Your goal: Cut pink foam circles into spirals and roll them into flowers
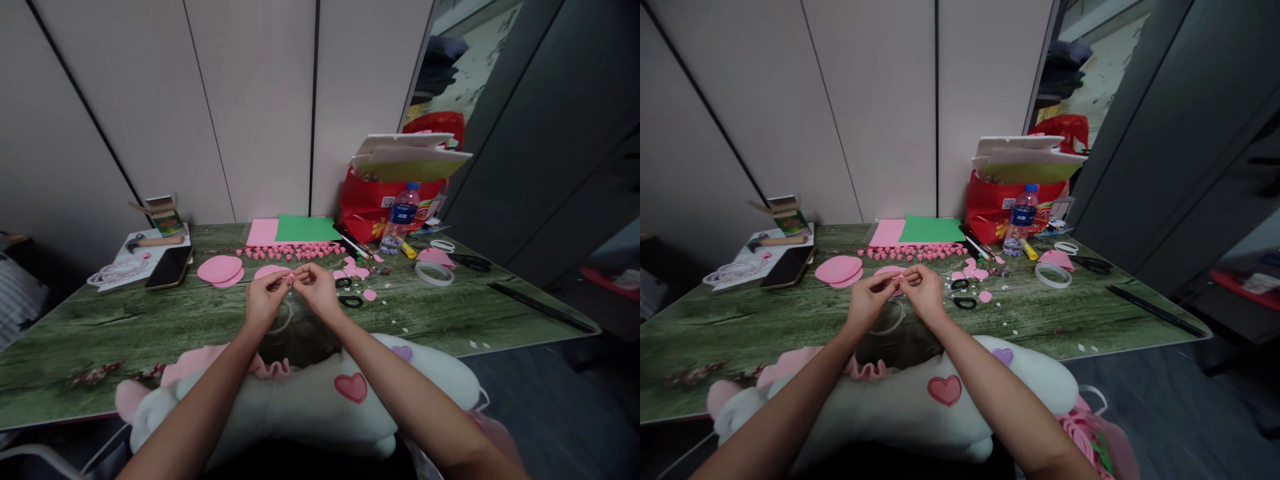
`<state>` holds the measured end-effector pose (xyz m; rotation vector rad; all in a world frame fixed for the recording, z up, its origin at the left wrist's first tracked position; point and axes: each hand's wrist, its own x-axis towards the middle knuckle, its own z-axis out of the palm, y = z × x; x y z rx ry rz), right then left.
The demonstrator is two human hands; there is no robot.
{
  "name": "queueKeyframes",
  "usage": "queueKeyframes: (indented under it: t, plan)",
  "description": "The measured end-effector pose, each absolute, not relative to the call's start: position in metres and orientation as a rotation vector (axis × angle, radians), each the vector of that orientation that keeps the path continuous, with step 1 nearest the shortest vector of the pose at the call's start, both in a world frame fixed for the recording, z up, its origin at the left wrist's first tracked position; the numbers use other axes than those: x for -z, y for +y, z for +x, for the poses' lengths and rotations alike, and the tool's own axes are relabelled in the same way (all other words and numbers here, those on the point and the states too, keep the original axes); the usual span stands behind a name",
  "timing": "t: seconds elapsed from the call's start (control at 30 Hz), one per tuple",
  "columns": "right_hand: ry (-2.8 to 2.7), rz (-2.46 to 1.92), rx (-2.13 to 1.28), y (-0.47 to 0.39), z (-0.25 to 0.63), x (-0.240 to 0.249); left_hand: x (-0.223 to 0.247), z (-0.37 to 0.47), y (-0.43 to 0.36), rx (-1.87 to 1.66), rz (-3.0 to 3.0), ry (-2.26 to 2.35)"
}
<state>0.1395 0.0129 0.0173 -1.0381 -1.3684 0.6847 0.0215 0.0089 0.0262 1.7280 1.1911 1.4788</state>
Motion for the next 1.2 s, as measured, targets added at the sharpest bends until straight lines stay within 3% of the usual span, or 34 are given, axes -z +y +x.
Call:
queueKeyframes:
  t: [0.3, 0.43, 0.63, 0.83, 1.03, 1.2]
  plan:
    - [-1.508, -0.978, -0.792, 0.023, 0.152, -0.016, -0.031, 0.018, 0.01, -1.509, 1.582, 1.221]
    - [-1.966, -1.125, -0.739, 0.022, 0.163, -0.015, -0.032, 0.014, 0.011, -1.521, 1.459, 1.235]
    - [-2.533, -0.989, -0.522, 0.009, 0.16, -0.014, -0.028, 0.011, 0.012, -1.416, 1.573, 1.396]
    - [-2.301, -0.931, -0.597, 0.01, 0.156, -0.017, -0.031, 0.007, 0.005, -1.306, 2.013, 1.796]
    - [-2.033, -0.908, -0.531, 0.02, 0.165, -0.026, -0.037, 0.014, 0.001, -1.344, 1.846, 1.682]
    - [-2.017, -1.523, -0.267, 0.024, 0.21, -0.03, -0.039, 0.014, 0.002, -1.545, 1.503, 1.617]
